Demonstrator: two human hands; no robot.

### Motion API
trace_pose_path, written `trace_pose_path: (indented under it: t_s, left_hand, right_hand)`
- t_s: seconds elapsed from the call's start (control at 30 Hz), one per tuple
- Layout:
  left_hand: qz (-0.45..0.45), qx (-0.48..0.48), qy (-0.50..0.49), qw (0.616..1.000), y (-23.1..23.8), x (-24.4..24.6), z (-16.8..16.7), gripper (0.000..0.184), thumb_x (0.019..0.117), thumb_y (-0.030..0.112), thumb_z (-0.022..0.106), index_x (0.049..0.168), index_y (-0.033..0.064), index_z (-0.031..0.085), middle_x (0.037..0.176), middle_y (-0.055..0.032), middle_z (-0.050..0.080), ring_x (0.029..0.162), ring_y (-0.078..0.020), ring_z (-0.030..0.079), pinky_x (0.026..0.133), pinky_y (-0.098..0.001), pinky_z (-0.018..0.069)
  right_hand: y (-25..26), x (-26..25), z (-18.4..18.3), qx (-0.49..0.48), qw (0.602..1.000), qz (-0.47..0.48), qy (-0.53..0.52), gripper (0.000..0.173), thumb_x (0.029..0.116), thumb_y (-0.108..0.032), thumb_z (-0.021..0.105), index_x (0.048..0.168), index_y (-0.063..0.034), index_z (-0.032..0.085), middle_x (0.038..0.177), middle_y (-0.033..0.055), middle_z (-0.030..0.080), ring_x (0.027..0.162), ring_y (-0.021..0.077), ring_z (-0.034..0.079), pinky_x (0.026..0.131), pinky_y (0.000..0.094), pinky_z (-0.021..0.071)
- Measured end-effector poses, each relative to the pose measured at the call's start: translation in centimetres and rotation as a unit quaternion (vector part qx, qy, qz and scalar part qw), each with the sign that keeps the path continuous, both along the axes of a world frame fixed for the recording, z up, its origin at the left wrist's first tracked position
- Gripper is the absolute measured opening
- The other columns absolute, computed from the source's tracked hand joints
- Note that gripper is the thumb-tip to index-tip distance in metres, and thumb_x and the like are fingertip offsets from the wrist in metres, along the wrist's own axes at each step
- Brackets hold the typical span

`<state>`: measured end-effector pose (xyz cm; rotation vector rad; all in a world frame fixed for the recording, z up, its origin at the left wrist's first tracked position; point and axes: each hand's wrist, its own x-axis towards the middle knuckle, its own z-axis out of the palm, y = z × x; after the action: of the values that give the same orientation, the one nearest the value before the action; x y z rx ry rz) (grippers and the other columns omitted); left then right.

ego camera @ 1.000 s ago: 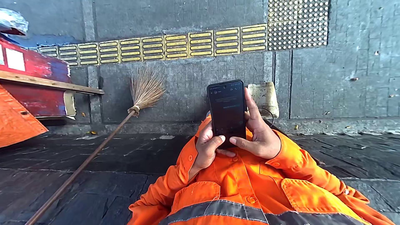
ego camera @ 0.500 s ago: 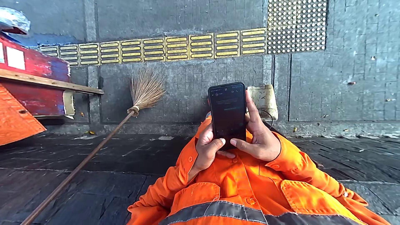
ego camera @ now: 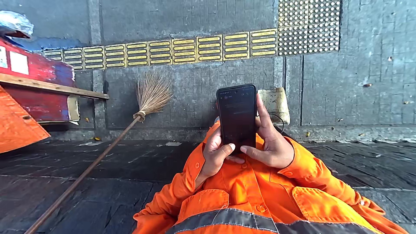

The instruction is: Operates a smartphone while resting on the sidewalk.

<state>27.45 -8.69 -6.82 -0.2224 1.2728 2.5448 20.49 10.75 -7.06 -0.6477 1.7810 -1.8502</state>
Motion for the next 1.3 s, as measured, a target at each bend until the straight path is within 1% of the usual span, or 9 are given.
trace_pose_path:
  t_s: [0.1, 0.37, 0.57, 0.77, 0.93, 1.07, 1.17, 1.23, 1.3]
  left_hand:
    - [-0.002, 0.015, 0.017, 1.0, -0.5, -0.3, 0.1, 0.039, 0.0972, -0.002, 0.045, 0.136, 0.0069, 0.045, 0.118, -0.0108, 0.071, 0.098, -0.025, 0.075, 0.07, -0.043, 0.0669]
    - [-0.009, 0.047, 0.026, 0.999, -0.9, -0.5, 0.1, 0.035, 0.1001, 0.003, 0.047, 0.135, 0.0083, 0.047, 0.119, -0.0131, 0.07, 0.097, -0.0284, 0.076, 0.068, -0.0451, 0.0668]
    - [0.004, 0.04, 0.033, 0.999, -0.6, -0.7, 0.1, 0.039, 0.0984, 0.0, 0.046, 0.137, 0.005, 0.044, 0.121, -0.011, 0.07, 0.102, -0.0249, 0.074, 0.074, -0.0431, 0.0664]
    - [0.002, 0.052, 0.051, 0.997, -0.7, -1.0, -0.1, 0.04, 0.099, 0.0, 0.046, 0.138, 0.0037, 0.041, 0.124, -0.0109, 0.069, 0.105, -0.0248, 0.074, 0.074, -0.0423, 0.0664]
    - [0.016, 0.048, 0.042, 0.998, -0.5, -1.2, -0.2, 0.042, 0.0984, 0.0, 0.046, 0.14, 0.0009, 0.041, 0.126, -0.011, 0.069, 0.109, -0.0234, 0.072, 0.083, -0.043, 0.0646]
    - [0.021, 0.056, 0.03, 0.998, -0.4, -1.5, 0.0, 0.044, 0.0987, 0.0, 0.044, 0.142, 0.0016, 0.038, 0.127, -0.0122, 0.068, 0.107, -0.0254, 0.074, 0.073, -0.0418, 0.0665]
    - [0.027, 0.066, 0.024, 0.997, -0.3, -1.7, 0.1, 0.042, 0.1002, 0.002, 0.045, 0.142, 0.002, 0.038, 0.127, -0.0139, 0.069, 0.107, -0.0273, 0.074, 0.071, -0.0432, 0.0668]
    - [0.035, 0.028, 0.033, 0.998, -0.3, -1.5, 0.1, 0.041, 0.1012, 0.007, 0.049, 0.141, 0.001, 0.042, 0.126, -0.0129, 0.069, 0.108, -0.0248, 0.073, 0.079, -0.0424, 0.066]
    - [0.046, -0.036, 0.069, 0.996, 0.1, -1.5, -0.1, 0.043, 0.1029, 0.015, 0.053, 0.143, 0.0008, 0.046, 0.129, -0.01, 0.068, 0.115, -0.02, 0.069, 0.097, -0.0411, 0.0596]
  right_hand:
    - [0.2, 0.0, -0.3, -0.008, 0.999, 0.03, 0.03, 0.121, 0.0809, -0.008, 0.076, 0.164, -0.0187, -0.011, 0.159, 0.0149, 0.041, 0.139, 0.0237, 0.052, 0.115, 0.0431, 0.0481]
    - [0.0, 0.0, -0.6, 0.004, 0.998, 0.021, 0.054, 0.12, 0.08, -0.005, 0.073, 0.164, -0.014, -0.012, 0.16, 0.0169, 0.038, 0.141, 0.0224, 0.05, 0.116, 0.0407, 0.0466]
    - [-0.3, 0.0, -0.7, 0.009, 0.998, 0.012, 0.067, 0.121, 0.0809, -0.01, 0.076, 0.164, -0.014, -0.012, 0.164, 0.0188, 0.031, 0.145, 0.022, 0.044, 0.119, 0.0386, 0.0426]
    - [-0.5, -0.2, -0.8, 0.023, 0.997, 0.018, 0.07, 0.122, 0.0806, -0.012, 0.077, 0.162, -0.0063, -0.013, 0.157, 0.0226, 0.039, 0.141, 0.0196, 0.049, 0.118, 0.0347, 0.0436]
    - [-0.4, -0.4, -0.8, 0.006, 0.998, 0.014, 0.061, 0.12, 0.0817, -0.014, 0.078, 0.162, -0.0004, -0.01, 0.153, 0.0259, 0.044, 0.138, 0.0216, 0.053, 0.116, 0.0353, 0.0459]
    - [-0.4, -0.7, -0.8, 0.006, 0.997, 0.007, 0.072, 0.117, 0.0836, -0.018, 0.078, 0.16, 0.0054, -0.007, 0.152, 0.0263, 0.045, 0.137, 0.0209, 0.053, 0.117, 0.0348, 0.0453]
    - [-0.4, -0.9, -0.5, -0.001, 0.997, 0.004, 0.078, 0.116, 0.0839, -0.02, 0.078, 0.159, 0.0081, -0.005, 0.151, 0.0269, 0.046, 0.137, 0.0215, 0.053, 0.117, 0.0352, 0.0453]
    - [-0.7, -0.9, -0.3, -0.009, 0.997, -0.002, 0.083, 0.116, 0.0836, -0.022, 0.08, 0.158, 0.011, -0.002, 0.156, 0.0287, 0.039, 0.141, 0.023, 0.049, 0.119, 0.0363, 0.0434]
    - [-1.1, -0.8, 0.0, -0.002, 0.995, -0.032, 0.096, 0.119, 0.0813, -0.029, 0.084, 0.158, 0.0127, 0.003, 0.16, 0.03, 0.031, 0.146, 0.0251, 0.043, 0.121, 0.0381, 0.0403]
